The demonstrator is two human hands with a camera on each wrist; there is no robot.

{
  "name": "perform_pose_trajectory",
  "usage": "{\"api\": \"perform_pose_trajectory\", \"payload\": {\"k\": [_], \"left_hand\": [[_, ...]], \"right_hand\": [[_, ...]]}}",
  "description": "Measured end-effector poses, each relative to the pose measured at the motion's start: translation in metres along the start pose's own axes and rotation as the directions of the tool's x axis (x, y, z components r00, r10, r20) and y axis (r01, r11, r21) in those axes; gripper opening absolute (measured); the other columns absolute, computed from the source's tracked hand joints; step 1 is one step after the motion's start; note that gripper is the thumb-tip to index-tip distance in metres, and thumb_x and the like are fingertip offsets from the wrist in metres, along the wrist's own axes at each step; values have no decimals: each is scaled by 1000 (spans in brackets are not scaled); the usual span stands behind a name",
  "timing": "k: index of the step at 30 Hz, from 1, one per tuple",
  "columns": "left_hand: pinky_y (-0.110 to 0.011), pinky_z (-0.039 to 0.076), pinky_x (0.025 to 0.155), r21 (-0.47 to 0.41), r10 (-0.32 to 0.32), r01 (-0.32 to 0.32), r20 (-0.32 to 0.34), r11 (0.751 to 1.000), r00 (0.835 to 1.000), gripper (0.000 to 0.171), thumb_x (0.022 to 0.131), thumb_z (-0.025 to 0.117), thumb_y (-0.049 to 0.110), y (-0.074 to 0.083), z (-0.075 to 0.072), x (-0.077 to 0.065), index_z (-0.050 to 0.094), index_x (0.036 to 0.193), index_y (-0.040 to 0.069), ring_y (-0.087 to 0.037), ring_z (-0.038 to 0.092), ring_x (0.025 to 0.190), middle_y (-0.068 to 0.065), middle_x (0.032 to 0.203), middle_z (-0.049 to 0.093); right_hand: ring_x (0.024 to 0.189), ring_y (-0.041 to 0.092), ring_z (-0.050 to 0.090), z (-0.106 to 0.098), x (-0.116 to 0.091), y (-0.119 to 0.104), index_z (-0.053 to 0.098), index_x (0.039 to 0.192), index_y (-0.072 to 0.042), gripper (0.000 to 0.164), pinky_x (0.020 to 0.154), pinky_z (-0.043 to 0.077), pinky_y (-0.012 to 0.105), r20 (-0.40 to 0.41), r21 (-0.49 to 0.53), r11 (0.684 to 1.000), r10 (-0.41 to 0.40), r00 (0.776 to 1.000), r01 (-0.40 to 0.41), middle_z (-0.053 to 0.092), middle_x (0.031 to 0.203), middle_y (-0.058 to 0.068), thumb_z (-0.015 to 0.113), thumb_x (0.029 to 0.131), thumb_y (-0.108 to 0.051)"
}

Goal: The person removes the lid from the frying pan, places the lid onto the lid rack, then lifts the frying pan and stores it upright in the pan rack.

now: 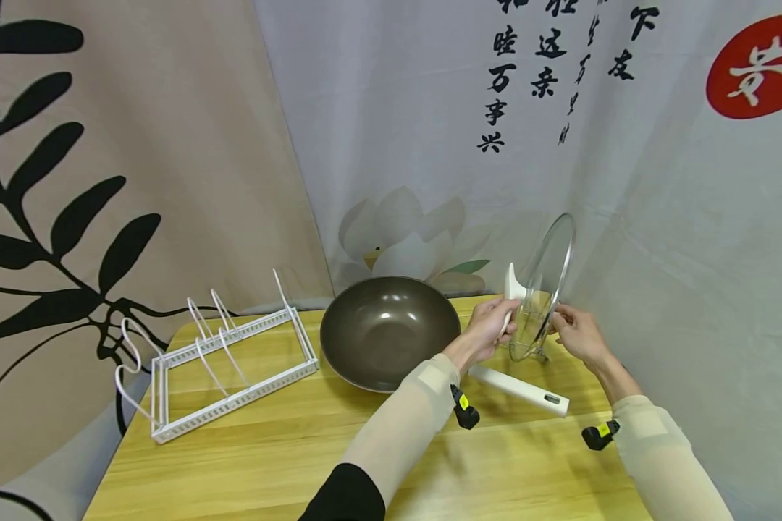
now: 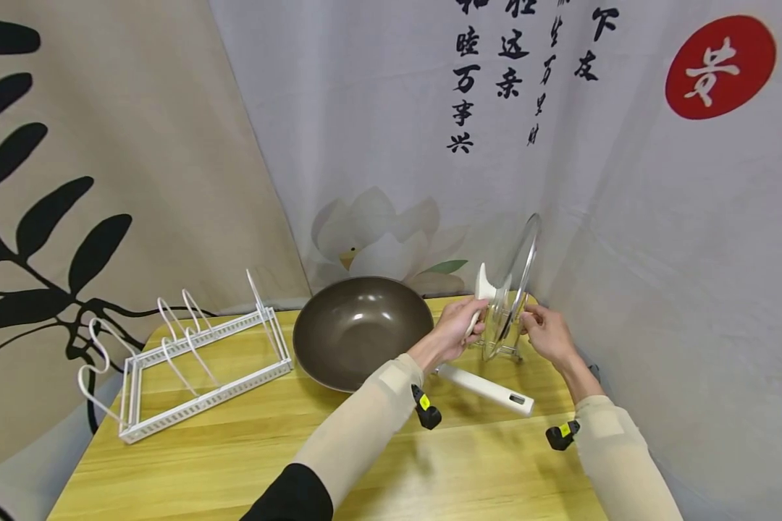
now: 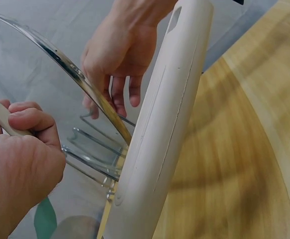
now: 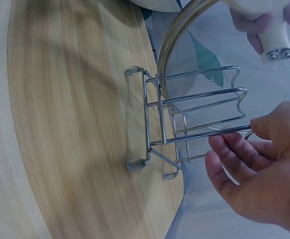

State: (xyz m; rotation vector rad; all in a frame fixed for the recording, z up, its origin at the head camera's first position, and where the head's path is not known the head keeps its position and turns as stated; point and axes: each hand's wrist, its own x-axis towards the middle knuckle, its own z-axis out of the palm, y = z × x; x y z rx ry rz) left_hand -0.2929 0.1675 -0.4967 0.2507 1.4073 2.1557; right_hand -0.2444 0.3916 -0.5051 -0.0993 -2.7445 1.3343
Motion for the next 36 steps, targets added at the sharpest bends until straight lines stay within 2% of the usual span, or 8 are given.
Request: {"api": "perform_pose_trajectory", "payload": {"k": [9, 13, 19, 22, 25, 28, 30, 36], "left_hand": [[-22, 27, 51, 7, 4, -4, 2, 1000, 1000, 28, 110, 69, 31, -1, 0, 3, 60, 90, 14, -4, 46, 63, 4, 81, 51], [-21, 29, 48, 13, 0, 0, 2, 1000, 1000, 28, 110, 69, 32, -1, 0, 4, 59, 90, 14, -5, 46, 64, 3, 81, 51], [-22, 30, 50, 32, 2, -3, 8, 999, 1000, 27, 111, 68, 34, -2, -1, 5, 60, 99, 11, -5, 46, 64, 5, 80, 52], [-22, 30, 49, 36, 1, -1, 8, 999, 1000, 30, 111, 68, 35, -2, -1, 5, 59, 102, 8, -5, 46, 64, 6, 81, 53], [-24, 28, 50, 36, 2, -2, -1, 999, 1000, 30, 111, 69, 36, -2, -1, 6, 59, 98, 10, -6, 46, 63, 4, 81, 53], [-25, 28, 52, 45, 4, -4, -6, 999, 1000, 30, 111, 68, 36, -2, 0, 6, 59, 97, 12, -6, 46, 64, 4, 80, 53], [-26, 27, 53, 41, 5, -5, -8, 999, 1000, 29, 111, 68, 36, -2, 0, 7, 59, 99, 11, -6, 47, 64, 4, 81, 52], [-26, 28, 54, 27, 2, -2, -22, 1000, 1000, 27, 111, 69, 35, -2, 1, 9, 61, 101, 11, -7, 47, 66, 3, 82, 53]], "right_hand": [[103, 33, 77, -1, 0, 2, 55, 155, 14, 48, 78, 67, 32, 0, 8, 1000, 3, 1000, -3, 75, 104, 16, 43, 122, -19], [101, 30, 76, -1, 1, 3, 56, 154, 14, 47, 80, 68, 35, -4, 10, 1000, -3, 1000, 3, 75, 107, 22, 43, 122, -18], [102, 27, 74, 0, 1, 2, 51, 159, 15, 50, 81, 69, 34, 0, 17, 1000, 8, 1000, -8, 73, 116, 32, 42, 122, -18], [106, 35, 75, 1, -1, 1, 50, 159, 16, 51, 81, 69, 34, 5, 18, 1000, 11, 1000, -11, 72, 119, 35, 41, 122, -19], [109, 41, 76, 2, -1, 2, 49, 159, 16, 51, 79, 67, 29, 7, 17, 1000, 15, 1000, -15, 73, 118, 35, 40, 122, -19], [105, 37, 76, 2, -1, 1, 48, 159, 17, 52, 77, 66, 26, 4, 18, 1000, 16, 1000, -16, 73, 116, 34, 40, 122, -18], [99, 28, 75, 2, -1, 1, 48, 159, 18, 52, 75, 65, 25, 0, 22, 1000, 17, 1000, -17, 74, 114, 33, 41, 121, -17], [92, 14, 72, 3, 1, 0, 50, 157, 18, 50, 78, 68, 32, -13, 29, 999, 15, 1000, -14, 74, 111, 31, 43, 120, -14]]}}
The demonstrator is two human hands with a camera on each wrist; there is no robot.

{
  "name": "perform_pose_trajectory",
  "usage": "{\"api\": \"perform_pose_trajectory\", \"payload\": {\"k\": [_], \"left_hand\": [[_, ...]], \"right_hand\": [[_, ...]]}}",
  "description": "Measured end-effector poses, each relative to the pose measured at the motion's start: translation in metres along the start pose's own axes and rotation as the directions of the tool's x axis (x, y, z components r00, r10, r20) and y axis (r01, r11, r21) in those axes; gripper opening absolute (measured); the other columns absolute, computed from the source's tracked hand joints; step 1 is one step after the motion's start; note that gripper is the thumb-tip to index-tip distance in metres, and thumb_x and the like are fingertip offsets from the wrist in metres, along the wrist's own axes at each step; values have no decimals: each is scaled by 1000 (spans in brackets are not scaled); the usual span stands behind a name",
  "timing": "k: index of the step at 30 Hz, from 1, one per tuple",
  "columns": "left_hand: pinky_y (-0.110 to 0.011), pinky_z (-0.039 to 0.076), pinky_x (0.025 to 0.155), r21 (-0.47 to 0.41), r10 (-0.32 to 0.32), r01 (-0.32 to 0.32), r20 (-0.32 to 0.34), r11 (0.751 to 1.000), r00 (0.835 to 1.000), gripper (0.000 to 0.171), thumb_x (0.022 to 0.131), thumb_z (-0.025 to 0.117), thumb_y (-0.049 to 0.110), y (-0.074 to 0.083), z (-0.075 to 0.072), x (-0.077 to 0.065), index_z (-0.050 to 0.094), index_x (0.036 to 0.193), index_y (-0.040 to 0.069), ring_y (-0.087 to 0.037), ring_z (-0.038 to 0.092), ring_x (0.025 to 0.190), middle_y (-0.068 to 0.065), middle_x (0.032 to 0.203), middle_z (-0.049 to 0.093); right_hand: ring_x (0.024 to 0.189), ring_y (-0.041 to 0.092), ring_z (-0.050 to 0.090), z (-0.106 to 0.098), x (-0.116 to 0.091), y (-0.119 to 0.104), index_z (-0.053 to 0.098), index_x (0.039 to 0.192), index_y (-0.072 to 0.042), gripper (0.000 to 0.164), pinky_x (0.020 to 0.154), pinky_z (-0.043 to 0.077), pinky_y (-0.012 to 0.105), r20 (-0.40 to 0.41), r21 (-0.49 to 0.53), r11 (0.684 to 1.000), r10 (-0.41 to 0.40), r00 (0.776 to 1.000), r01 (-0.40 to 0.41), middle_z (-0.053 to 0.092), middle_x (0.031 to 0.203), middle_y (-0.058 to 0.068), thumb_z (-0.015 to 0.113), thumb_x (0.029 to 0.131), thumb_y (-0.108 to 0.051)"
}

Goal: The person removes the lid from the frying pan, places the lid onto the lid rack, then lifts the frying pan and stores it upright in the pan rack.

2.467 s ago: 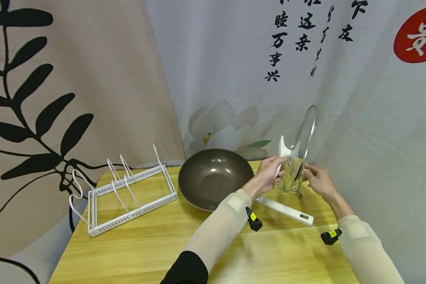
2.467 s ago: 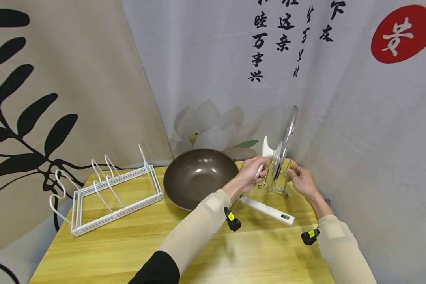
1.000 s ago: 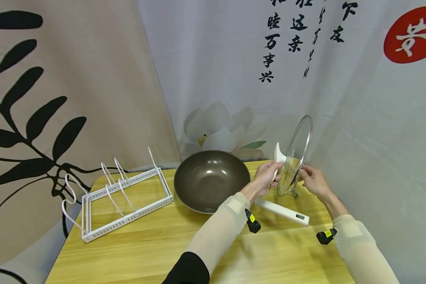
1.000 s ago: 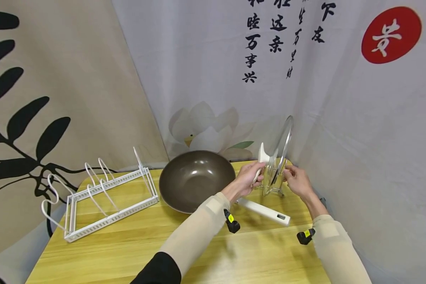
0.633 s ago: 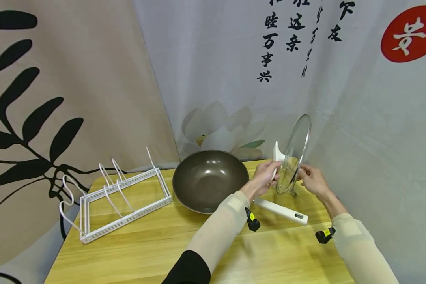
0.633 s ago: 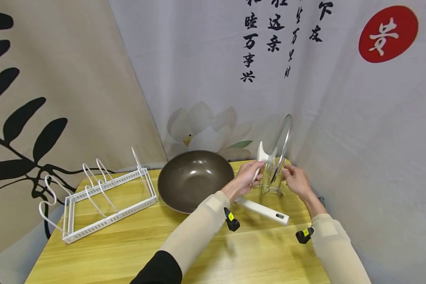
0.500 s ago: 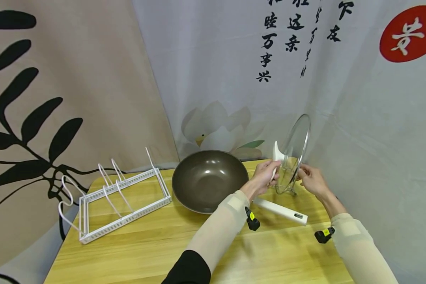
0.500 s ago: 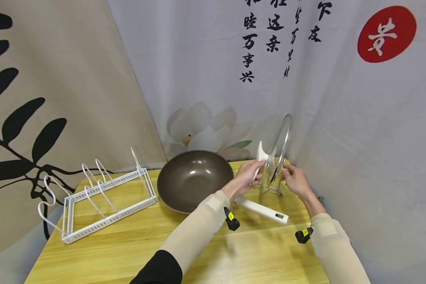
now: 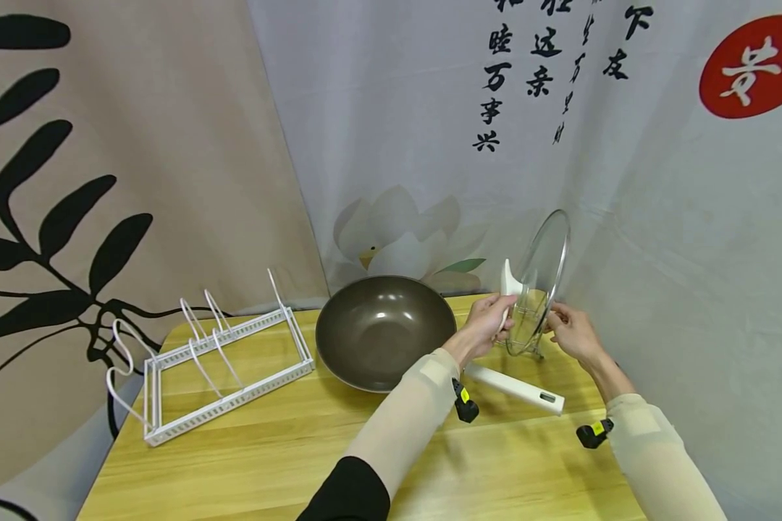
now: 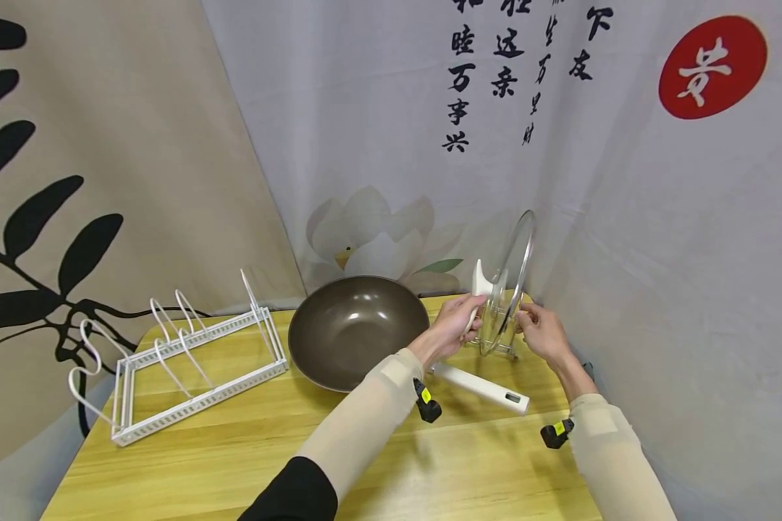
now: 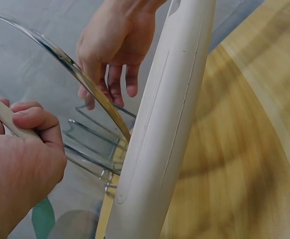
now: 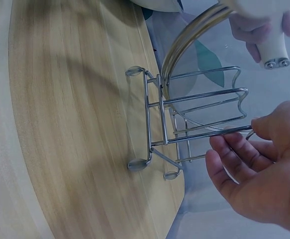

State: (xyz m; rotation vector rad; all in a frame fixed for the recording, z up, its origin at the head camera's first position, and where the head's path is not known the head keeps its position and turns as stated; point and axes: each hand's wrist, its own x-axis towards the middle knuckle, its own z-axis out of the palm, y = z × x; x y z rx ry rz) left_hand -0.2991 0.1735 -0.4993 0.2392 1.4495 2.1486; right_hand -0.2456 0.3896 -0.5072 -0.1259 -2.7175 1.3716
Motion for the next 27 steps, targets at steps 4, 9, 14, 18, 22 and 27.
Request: {"api": "perform_pose_trajectory", "payload": {"k": [4, 9, 14, 18, 22, 27], "left_hand": [[-27, 29, 56, 6, -4, 4, -2, 1000, 1000, 27, 111, 69, 35, 0, 1, 1, 61, 98, 13, -7, 48, 67, 3, 83, 53], [-27, 30, 55, 13, 0, 1, -8, 1000, 1000, 31, 111, 70, 36, 1, 2, 2, 63, 106, 6, -7, 49, 66, 2, 85, 54], [-22, 31, 50, 8, -5, 5, -3, 1000, 1000, 35, 111, 70, 36, 3, 3, 4, 62, 113, 1, -6, 48, 66, 3, 84, 54], [-21, 31, 49, 11, -5, 5, 3, 1000, 1000, 27, 111, 69, 35, 3, 2, 5, 62, 108, 9, -5, 46, 64, 4, 84, 53], [-23, 31, 50, 21, -6, 6, 1, 1000, 1000, 27, 111, 69, 35, 2, 1, 6, 61, 106, 9, -5, 46, 64, 4, 84, 53], [-25, 30, 54, 30, -2, 2, -9, 1000, 1000, 23, 111, 70, 36, 2, 2, 8, 63, 99, 17, -6, 46, 65, 4, 84, 54]], "right_hand": [[91, 12, 72, 1, 1, 2, 51, 156, 18, 49, 78, 69, 32, -5, -1, 1000, -4, 1000, 4, 74, 111, 31, 43, 120, -13], [90, 7, 70, 1, 1, 1, 52, 155, 18, 49, 78, 68, 31, -8, -2, 1000, -8, 1000, 8, 73, 114, 33, 42, 120, -14], [93, 12, 72, 1, 0, 1, 50, 157, 19, 50, 76, 67, 27, -6, 1, 1000, -5, 1000, 5, 73, 117, 35, 42, 121, -15], [95, 17, 74, 2, 0, 0, 49, 157, 19, 50, 75, 65, 24, -9, -1, 1000, -8, 1000, 8, 73, 116, 35, 42, 120, -14], [93, 16, 73, 2, 0, 0, 50, 157, 19, 50, 74, 65, 24, -10, 1, 1000, -8, 1000, 8, 73, 116, 36, 42, 120, -14], [97, 18, 72, 1, -1, 0, 48, 159, 18, 52, 77, 66, 27, -3, -1, 1000, 4, 1000, -4, 72, 119, 37, 40, 121, -16]]}}
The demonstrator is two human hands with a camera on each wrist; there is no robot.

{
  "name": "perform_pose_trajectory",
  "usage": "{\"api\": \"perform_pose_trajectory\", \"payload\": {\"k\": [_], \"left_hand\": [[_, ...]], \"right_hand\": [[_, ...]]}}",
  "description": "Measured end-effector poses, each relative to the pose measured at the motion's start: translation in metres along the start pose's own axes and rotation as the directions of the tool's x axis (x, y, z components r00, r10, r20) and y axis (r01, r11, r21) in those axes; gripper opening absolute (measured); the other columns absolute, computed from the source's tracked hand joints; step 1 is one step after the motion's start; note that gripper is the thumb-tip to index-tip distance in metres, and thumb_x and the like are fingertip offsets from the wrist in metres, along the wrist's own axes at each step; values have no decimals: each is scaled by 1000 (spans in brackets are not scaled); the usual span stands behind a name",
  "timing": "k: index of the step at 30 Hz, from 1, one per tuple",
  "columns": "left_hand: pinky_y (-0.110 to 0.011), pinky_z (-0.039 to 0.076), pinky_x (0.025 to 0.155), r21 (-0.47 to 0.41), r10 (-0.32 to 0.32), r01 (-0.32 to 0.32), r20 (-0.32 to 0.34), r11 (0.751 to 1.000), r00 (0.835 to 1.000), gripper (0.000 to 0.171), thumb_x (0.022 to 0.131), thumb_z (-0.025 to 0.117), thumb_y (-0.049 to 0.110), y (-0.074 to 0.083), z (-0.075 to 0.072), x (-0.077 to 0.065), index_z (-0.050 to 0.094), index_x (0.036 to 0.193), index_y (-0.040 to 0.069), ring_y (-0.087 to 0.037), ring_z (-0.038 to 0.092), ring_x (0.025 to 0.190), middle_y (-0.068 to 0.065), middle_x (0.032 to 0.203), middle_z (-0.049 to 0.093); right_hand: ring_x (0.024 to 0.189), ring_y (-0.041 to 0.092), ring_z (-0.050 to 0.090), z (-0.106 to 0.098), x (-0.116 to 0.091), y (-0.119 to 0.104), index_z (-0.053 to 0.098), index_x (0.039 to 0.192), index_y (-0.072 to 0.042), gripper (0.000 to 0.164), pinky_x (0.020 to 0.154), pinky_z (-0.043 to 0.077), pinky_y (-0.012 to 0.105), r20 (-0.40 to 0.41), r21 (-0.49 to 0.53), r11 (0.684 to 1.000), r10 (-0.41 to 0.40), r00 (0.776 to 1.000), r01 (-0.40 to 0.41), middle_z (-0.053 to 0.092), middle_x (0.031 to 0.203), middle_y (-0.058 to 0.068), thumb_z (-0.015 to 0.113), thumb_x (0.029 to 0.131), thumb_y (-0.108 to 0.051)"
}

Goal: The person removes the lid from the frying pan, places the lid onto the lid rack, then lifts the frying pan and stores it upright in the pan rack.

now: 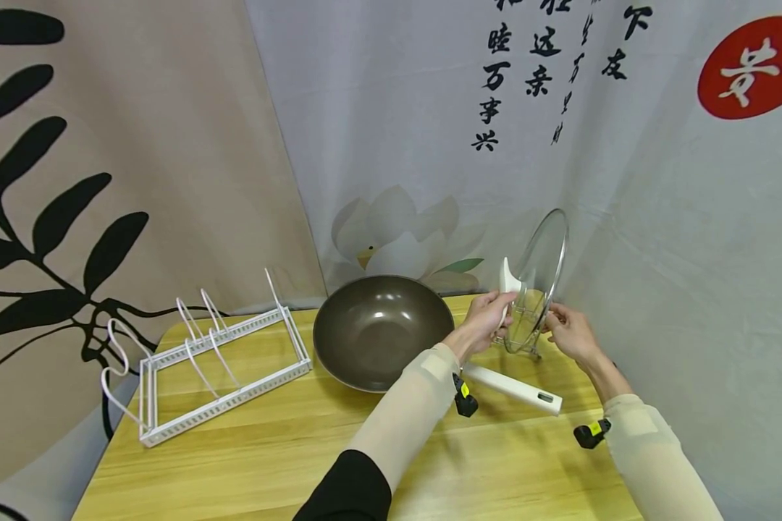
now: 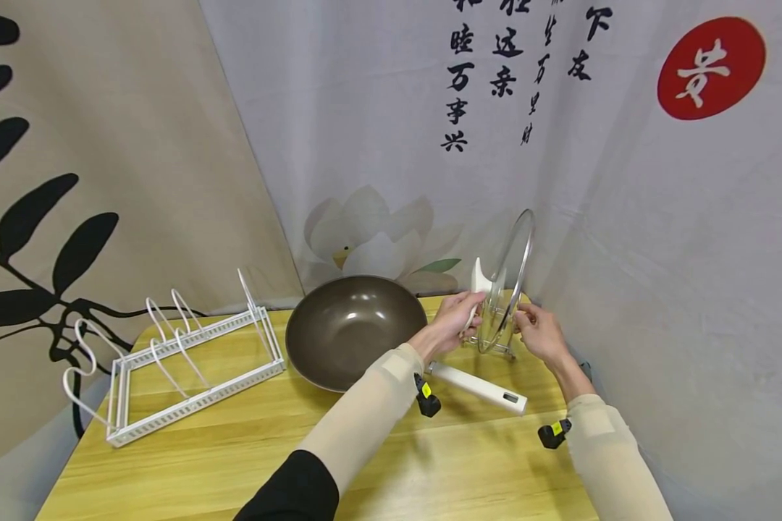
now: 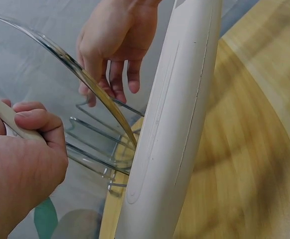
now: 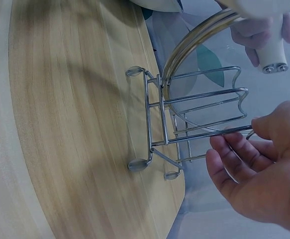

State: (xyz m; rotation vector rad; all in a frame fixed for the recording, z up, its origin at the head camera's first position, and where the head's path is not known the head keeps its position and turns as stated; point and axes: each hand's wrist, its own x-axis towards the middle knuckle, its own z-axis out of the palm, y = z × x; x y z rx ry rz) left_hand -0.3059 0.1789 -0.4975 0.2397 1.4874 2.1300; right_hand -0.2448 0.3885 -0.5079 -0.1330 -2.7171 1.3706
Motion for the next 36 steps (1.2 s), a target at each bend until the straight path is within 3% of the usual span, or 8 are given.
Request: {"api": "perform_pose_trajectory", "payload": {"k": [8, 16, 24, 27, 31, 36], "left_hand": [[-27, 28, 56, 3, 3, -3, -2, 1000, 1000, 24, 111, 70, 35, 0, 0, 2, 62, 98, 17, -6, 45, 64, 4, 82, 53], [-21, 32, 49, 19, 8, -7, -7, 1000, 1000, 18, 111, 70, 35, 1, 0, 2, 68, 102, 19, -6, 45, 64, 2, 83, 53], [-24, 32, 53, 61, 1, 1, -39, 998, 999, 17, 112, 71, 35, 0, 2, 1, 72, 105, 19, -9, 46, 66, 1, 84, 54], [-24, 31, 52, 61, 7, -4, -42, 998, 999, 16, 112, 70, 34, 0, 2, 1, 72, 106, 19, -9, 46, 66, -1, 85, 53], [-25, 30, 54, 69, 9, -6, -34, 998, 999, 21, 112, 69, 34, 1, 3, 0, 73, 112, 13, -9, 47, 66, -1, 85, 53], [-24, 32, 53, 85, 16, -13, -40, 996, 999, 37, 112, 69, 34, 0, 4, 0, 71, 129, 1, -10, 49, 67, 2, 83, 54]], "right_hand": [[98, 19, 72, -1, 1, 1, 46, 161, 17, 54, 75, 64, 22, 8, 0, 1000, 10, 1000, -10, 71, 121, 36, 40, 122, -19], [99, 20, 72, -1, 2, 2, 44, 162, 18, 55, 77, 65, 23, 14, -10, 1000, 4, 1000, -4, 70, 123, 38, 37, 122, -19], [95, 20, 74, 1, 2, 4, 64, 140, 15, 43, 78, 67, 29, -11, -3, 1000, 7, 1000, -7, 76, 113, 31, 44, 121, -18], [95, 18, 74, 1, 2, 5, 62, 144, 17, 45, 78, 68, 32, -11, -3, 1000, 0, 1000, 0, 74, 121, 36, 45, 122, -18], [94, 15, 73, 1, 1, 5, 58, 150, 17, 48, 79, 68, 31, -7, -3, 1000, 0, 1000, 0, 70, 130, 41, 44, 122, -20], [88, 3, 68, 1, 1, 4, 59, 148, 17, 50, 79, 68, 30, -12, -2, 1000, 3, 1000, -3, 68, 137, 43, 46, 122, -23]]}}
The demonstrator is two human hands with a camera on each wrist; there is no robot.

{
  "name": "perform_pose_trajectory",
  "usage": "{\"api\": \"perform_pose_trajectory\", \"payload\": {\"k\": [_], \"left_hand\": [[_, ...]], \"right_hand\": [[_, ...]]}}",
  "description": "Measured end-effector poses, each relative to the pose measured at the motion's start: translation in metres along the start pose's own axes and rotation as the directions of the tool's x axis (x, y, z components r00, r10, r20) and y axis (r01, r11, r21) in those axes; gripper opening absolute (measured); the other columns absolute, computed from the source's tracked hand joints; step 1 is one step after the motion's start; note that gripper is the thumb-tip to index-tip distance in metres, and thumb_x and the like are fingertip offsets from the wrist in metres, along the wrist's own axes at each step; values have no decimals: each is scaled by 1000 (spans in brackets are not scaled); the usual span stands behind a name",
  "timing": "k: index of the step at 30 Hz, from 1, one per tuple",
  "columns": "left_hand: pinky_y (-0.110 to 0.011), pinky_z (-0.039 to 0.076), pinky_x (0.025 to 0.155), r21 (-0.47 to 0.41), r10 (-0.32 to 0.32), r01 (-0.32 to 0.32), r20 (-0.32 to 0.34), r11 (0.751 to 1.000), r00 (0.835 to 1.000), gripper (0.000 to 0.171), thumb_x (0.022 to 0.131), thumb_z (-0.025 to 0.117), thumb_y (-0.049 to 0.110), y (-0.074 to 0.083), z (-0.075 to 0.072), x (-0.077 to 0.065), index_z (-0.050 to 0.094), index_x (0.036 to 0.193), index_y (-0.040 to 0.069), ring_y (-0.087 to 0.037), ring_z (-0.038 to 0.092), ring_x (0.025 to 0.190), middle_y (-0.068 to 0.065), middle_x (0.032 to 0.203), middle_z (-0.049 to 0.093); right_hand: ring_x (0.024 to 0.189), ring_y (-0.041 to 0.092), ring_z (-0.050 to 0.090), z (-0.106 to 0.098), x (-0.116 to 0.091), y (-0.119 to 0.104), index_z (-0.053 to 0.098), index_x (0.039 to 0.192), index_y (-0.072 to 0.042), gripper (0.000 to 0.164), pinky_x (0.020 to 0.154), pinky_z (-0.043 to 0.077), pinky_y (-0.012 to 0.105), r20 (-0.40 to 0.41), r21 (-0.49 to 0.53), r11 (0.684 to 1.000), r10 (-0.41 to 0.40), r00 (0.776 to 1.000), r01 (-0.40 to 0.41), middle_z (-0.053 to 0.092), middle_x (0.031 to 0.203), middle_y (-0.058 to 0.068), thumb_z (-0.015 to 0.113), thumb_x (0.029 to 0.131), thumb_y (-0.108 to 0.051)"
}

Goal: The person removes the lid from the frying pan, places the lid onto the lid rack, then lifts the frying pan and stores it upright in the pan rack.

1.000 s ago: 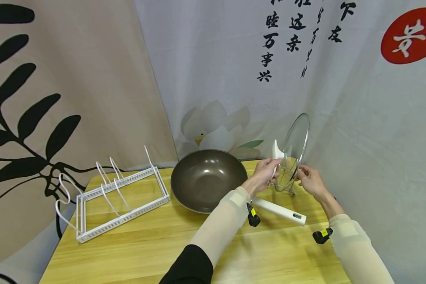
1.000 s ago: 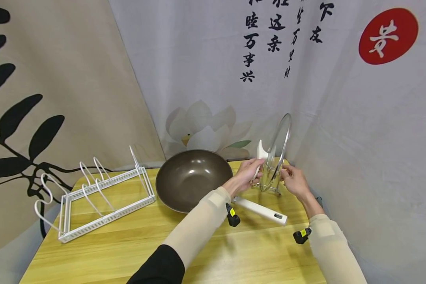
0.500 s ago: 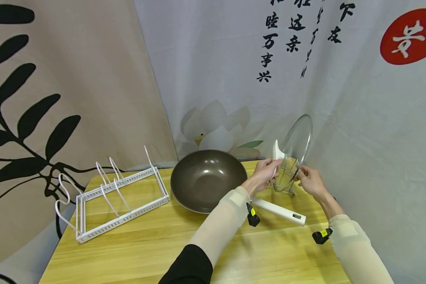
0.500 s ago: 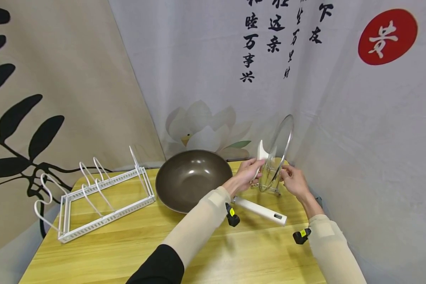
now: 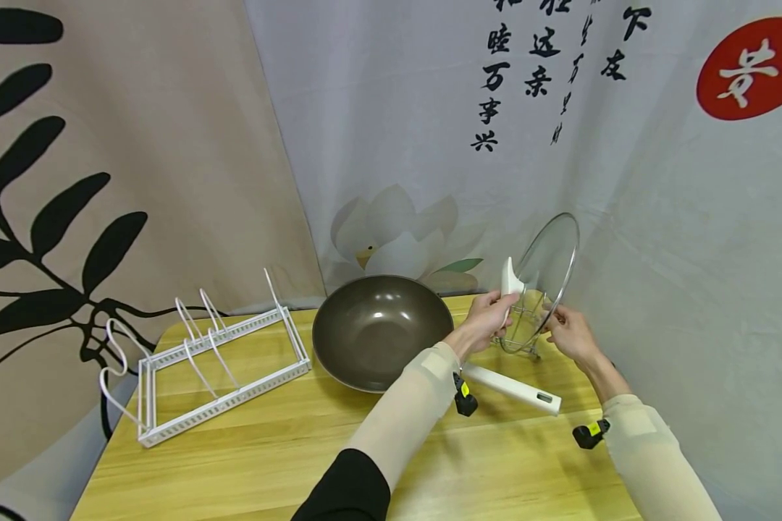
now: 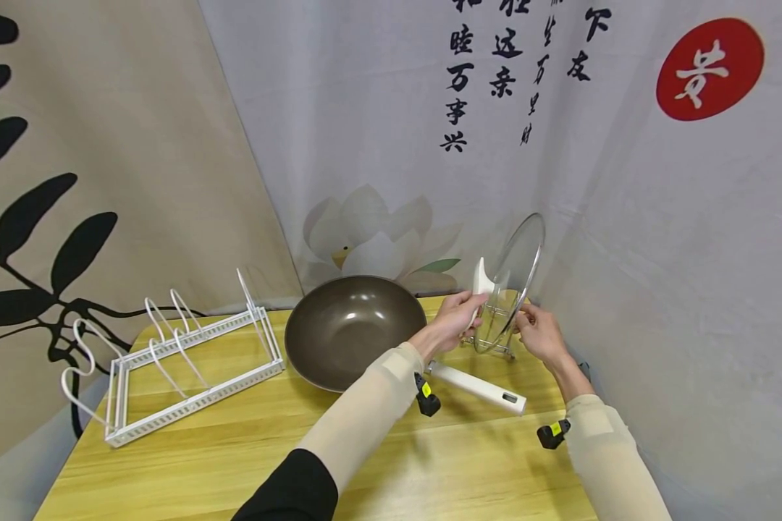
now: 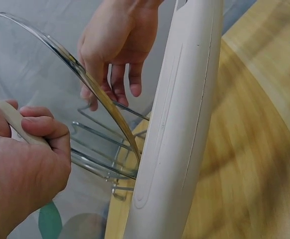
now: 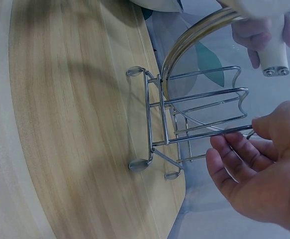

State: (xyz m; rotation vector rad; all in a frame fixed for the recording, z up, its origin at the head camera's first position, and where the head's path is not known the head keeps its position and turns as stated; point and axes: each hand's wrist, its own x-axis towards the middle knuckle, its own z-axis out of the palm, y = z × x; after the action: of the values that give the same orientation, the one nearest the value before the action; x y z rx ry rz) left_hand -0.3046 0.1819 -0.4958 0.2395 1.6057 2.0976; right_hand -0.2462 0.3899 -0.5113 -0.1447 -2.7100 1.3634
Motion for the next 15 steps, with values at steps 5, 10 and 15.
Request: {"api": "perform_pose_trajectory", "payload": {"k": [5, 10, 15], "left_hand": [[-23, 33, 53, 13, 6, -5, -25, 1000, 1000, 40, 112, 70, 33, 1, 2, 0, 71, 132, -2, -10, 50, 68, 3, 83, 53], [-28, 33, 58, 18, 4, -4, -38, 1000, 999, 41, 112, 70, 34, 2, 4, -1, 72, 137, 1, -10, 51, 69, 3, 84, 54], [-25, 32, 55, 16, 3, -3, -37, 1000, 999, 27, 111, 71, 34, 1, 5, -1, 76, 126, 12, -12, 50, 70, 1, 86, 53]], "right_hand": [[90, 10, 72, 0, 0, -1, 55, 152, 18, 52, 80, 70, 31, -3, 1, 1000, -2, 1000, 2, 69, 133, 44, 47, 122, -24], [97, 20, 76, 0, 0, -1, 50, 157, 18, 56, 80, 70, 31, -5, -12, 1000, 0, 1000, 0, 64, 143, 45, 47, 122, -26], [103, 23, 76, 0, 1, -1, 51, 157, 17, 53, 79, 69, 29, -9, -15, 1000, 1, 1000, -1, 61, 150, 45, 47, 122, -22]]}}
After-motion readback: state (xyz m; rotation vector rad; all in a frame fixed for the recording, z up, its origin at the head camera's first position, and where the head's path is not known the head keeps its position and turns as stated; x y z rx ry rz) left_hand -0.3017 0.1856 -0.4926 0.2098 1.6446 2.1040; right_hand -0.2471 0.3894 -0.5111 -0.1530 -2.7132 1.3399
